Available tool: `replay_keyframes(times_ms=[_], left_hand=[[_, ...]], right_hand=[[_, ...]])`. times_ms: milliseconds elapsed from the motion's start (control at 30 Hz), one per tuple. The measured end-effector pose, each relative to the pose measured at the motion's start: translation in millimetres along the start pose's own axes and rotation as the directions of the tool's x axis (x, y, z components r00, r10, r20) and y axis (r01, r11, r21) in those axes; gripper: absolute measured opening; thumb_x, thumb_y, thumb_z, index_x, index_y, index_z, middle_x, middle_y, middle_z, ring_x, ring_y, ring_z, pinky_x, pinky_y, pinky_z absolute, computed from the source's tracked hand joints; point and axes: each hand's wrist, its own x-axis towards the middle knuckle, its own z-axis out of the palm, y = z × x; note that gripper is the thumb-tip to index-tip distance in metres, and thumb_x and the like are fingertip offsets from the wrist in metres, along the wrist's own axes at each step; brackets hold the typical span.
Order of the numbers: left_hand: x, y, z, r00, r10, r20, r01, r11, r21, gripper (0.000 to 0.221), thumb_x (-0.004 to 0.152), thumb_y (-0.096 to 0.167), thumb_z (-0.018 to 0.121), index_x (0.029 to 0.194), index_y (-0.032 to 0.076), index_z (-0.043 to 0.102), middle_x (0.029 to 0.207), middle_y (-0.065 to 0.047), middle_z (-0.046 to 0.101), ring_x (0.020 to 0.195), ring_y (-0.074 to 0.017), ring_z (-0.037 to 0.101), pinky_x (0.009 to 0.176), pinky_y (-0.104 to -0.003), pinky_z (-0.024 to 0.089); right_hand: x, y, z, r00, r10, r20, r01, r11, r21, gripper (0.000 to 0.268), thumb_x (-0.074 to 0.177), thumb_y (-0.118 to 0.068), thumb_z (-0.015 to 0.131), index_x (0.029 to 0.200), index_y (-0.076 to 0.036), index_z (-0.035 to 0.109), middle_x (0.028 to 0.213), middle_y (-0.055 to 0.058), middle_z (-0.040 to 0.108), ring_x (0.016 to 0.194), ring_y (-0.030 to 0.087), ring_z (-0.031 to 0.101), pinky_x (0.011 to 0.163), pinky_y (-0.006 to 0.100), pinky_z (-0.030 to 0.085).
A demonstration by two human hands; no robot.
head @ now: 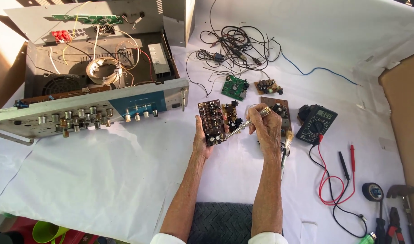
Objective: Inspecting components on a circuit board using a small tool for diagnostic purposes on a repair bench.
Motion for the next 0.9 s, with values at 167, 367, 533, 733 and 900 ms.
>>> replay_keyframes(times_ms=[167, 367, 533, 733, 900], left_hand=[[1, -3, -4, 1.0, -0.007, -0.011, 0.007, 1.0, 0.018, 0.083, 0.098, 0.074, 0.03, 0.134, 0.007, 0.062, 0.116, -0.019, 0.073, 0.092, -0.0316, 0.076, 0.084, -0.044, 0.065], [0, -3, -1, 1.0, 0.009, 0.018, -0.009, 1.0, -0.002, 0.083, 0.097, 0.074, 0.034, 0.133, 0.005, 0.062, 0.113, -0.02, 0.073, 0.09, -0.0306, 0.076, 0.081, -0.042, 0.066], [2, -5, -3, 1.0, 0.002, 0.017, -0.002, 1.0, -0.005, 0.084, 0.098, 0.073, 0.033, 0.134, 0.004, 0.062, 0.115, -0.022, 0.072, 0.091, -0.0331, 0.076, 0.083, -0.045, 0.065], [7, -11, -12, 0.999, 0.002, 0.036, -0.001, 1.0, -0.022, 0.083, 0.097, 0.073, 0.037, 0.134, 0.003, 0.062, 0.114, -0.023, 0.072, 0.092, -0.0337, 0.076, 0.083, -0.045, 0.065], [0, -4, 2, 0.999, 0.004, 0.035, -0.003, 1.0, -0.029, 0.081, 0.098, 0.072, 0.038, 0.132, 0.002, 0.063, 0.113, -0.022, 0.073, 0.091, -0.032, 0.076, 0.083, -0.044, 0.065]], right_hand=[[-4, 5, -6, 0.999, 0.01, -0.034, -0.007, 0.997, 0.083, 0.028, 0.098, -0.019, 0.066, 0.076, -0.003, 0.064, 0.051, 0.008, 0.05, 0.043, 0.012, 0.055, 0.046, 0.025, 0.052], [-3, 3, -9, 0.998, -0.024, -0.052, 0.028, 0.996, 0.086, 0.03, 0.098, -0.018, 0.068, 0.074, -0.001, 0.063, 0.051, 0.008, 0.049, 0.041, 0.012, 0.054, 0.044, 0.026, 0.053], [-3, 1, -12, 0.996, -0.064, -0.06, 0.069, 0.993, 0.092, 0.033, 0.1, -0.022, 0.067, 0.075, -0.001, 0.063, 0.052, 0.008, 0.048, 0.042, 0.012, 0.055, 0.044, 0.025, 0.053], [-1, 4, -14, 0.993, -0.092, -0.074, 0.097, 0.993, 0.066, 0.034, 0.101, -0.024, 0.067, 0.076, -0.001, 0.064, 0.05, 0.008, 0.048, 0.042, 0.013, 0.055, 0.044, 0.025, 0.051], [-2, 7, -14, 0.991, -0.116, -0.072, 0.118, 0.993, 0.018, 0.035, 0.102, -0.026, 0.067, 0.077, -0.001, 0.064, 0.049, 0.008, 0.049, 0.042, 0.014, 0.056, 0.044, 0.024, 0.048]])
